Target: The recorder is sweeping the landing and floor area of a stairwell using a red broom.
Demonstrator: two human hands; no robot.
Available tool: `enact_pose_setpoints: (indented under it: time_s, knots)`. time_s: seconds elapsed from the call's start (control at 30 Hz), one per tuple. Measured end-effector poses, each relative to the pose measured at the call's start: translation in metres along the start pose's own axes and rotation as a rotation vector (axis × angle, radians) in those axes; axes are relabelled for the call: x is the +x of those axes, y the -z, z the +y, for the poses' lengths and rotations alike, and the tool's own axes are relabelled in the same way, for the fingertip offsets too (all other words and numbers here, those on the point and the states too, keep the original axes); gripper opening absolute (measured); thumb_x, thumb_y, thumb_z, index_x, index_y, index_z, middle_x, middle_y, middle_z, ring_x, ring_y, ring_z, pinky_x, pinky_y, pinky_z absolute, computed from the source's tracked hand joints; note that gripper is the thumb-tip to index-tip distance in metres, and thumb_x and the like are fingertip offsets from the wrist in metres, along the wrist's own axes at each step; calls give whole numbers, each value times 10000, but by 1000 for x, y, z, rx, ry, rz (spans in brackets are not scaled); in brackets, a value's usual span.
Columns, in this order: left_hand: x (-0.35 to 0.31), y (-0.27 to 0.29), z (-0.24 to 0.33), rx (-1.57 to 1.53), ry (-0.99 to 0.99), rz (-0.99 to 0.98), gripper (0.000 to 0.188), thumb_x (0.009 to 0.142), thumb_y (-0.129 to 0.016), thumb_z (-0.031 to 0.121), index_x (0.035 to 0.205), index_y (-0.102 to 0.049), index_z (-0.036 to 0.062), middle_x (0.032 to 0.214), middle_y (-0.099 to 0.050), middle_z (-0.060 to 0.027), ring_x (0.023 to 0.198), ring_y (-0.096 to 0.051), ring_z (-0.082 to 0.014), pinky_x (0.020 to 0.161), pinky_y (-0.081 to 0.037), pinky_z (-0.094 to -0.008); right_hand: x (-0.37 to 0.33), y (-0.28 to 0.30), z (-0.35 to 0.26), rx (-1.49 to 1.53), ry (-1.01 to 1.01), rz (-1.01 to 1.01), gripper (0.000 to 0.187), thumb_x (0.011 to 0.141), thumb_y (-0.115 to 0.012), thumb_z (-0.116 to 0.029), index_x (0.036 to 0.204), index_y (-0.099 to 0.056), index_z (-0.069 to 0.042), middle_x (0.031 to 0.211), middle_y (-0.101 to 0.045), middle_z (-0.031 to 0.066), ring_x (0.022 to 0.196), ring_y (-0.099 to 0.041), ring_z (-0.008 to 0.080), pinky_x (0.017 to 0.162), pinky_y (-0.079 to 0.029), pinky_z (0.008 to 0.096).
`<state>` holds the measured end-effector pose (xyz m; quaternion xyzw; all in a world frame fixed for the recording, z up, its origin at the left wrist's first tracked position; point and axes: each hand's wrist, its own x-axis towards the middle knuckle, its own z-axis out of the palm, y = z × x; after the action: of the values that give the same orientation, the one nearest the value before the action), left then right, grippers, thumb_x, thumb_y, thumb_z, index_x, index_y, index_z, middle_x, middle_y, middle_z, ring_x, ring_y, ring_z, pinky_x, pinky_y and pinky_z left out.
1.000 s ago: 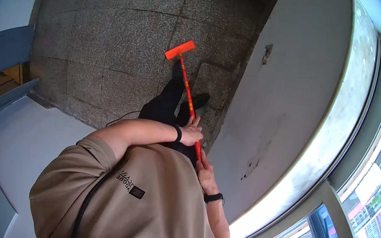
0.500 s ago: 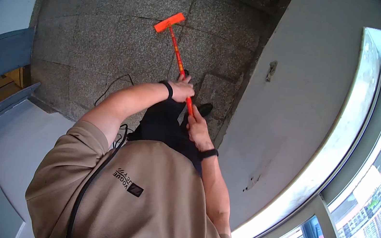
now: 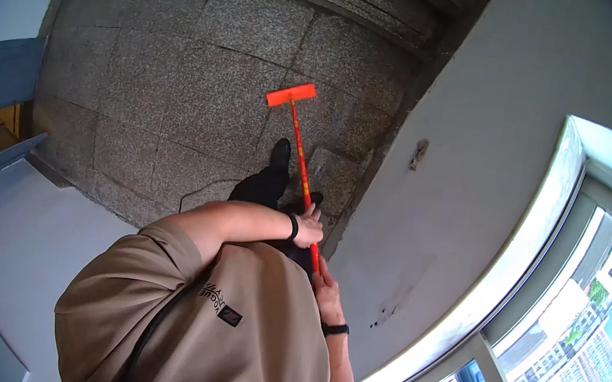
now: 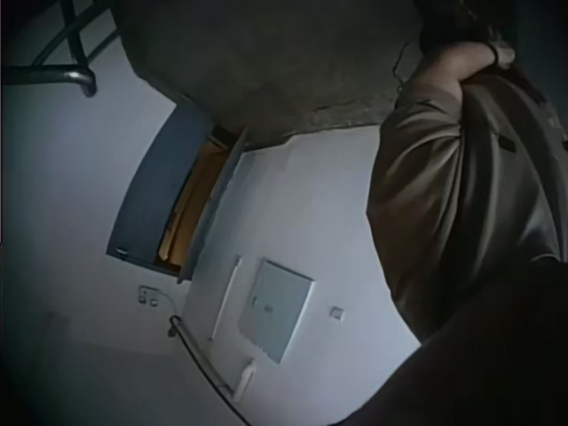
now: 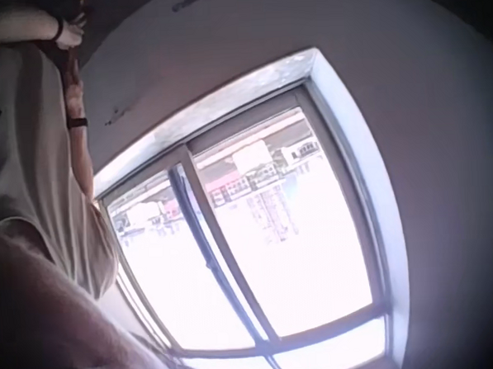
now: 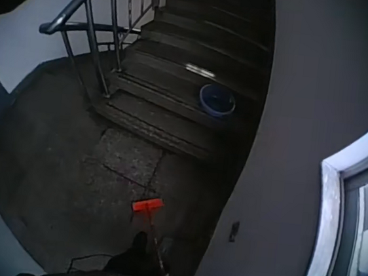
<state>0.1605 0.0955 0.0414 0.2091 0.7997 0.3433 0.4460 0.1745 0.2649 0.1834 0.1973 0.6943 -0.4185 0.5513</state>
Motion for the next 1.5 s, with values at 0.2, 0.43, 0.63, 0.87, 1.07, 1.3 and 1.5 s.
enact_pose_setpoints:
  time_s: [0.2, 0.43, 0.63, 0.87, 1.07, 1.3, 1.5]
  knots:
    - [-31, 68, -121, 135, 226, 379, 208, 767, -618, 230, 948, -698, 164, 1153, -548, -135, 1306, -260, -502, 1013, -168, -716, 72, -62, -134, -70, -22, -161, 531, 971, -445, -236, 1476, -280, -231, 631, -472, -39, 490, -437, 56, 387, -347, 219]
    - [-72, 111, -204, 71, 321, 633, 231, 766, -634, 190, 978, -657, 103, 1164, -525, -182, 1281, -276, -534, 1085, -235, -565, 114, -126, -201, 27, -17, -198, 541, 973, -419, -217, 1485, -243, -230, 671, -450, -22, 414, -353, 77, 361, -294, 223]
    - [-51, 92, -126, -1, 277, 479, 248, 806, -556, 158, 981, -681, 33, 1178, -544, -243, 1293, -310, -513, 1126, -115, -596, 69, -75, -161, 46, -50, -185, 502, 980, -452, -246, 1460, -310, -209, 644, -473, -28, 411, -373, 74, 346, -291, 223]
    - [-21, 64, -18, -188, 196, 359, 329, 796, -595, 133, 1098, -656, 16, 1306, -451, -265, 1317, -230, -556, 1109, -223, -565, 18, 1, -86, -122, 118, -142, 517, 969, -473, -191, 1463, -319, -170, 655, -464, -56, 500, -397, 60, 459, -358, 205]
    - [-26, 96, -59, -182, 249, 338, 339, 805, -571, 78, 1131, -628, 6, 1366, -379, -275, 1329, -157, -582, 1061, -335, -536, 59, -11, -120, -45, 110, -164, 512, 956, -486, -165, 1450, -351, -172, 642, -465, -59, 534, -421, 61, 494, -371, 202]
    - [-60, 151, -144, -75, 438, 713, 244, 795, -582, 150, 984, -700, 52, 1234, -519, -244, 1268, -353, -493, 1053, -346, -501, 119, -62, -224, -84, -16, -274, 557, 967, -452, -220, 1483, -244, -232, 612, -475, -35, 429, -397, 78, 375, -319, 214]
    - [-51, 195, -161, -245, 486, 668, 255, 796, -567, 140, 1002, -697, 66, 1285, -482, -291, 1219, -454, -451, 1025, -393, -455, 154, -43, -282, -188, 50, -362, 561, 967, -461, -214, 1484, -243, -194, 633, -476, -28, 431, -383, 73, 379, -297, 206]
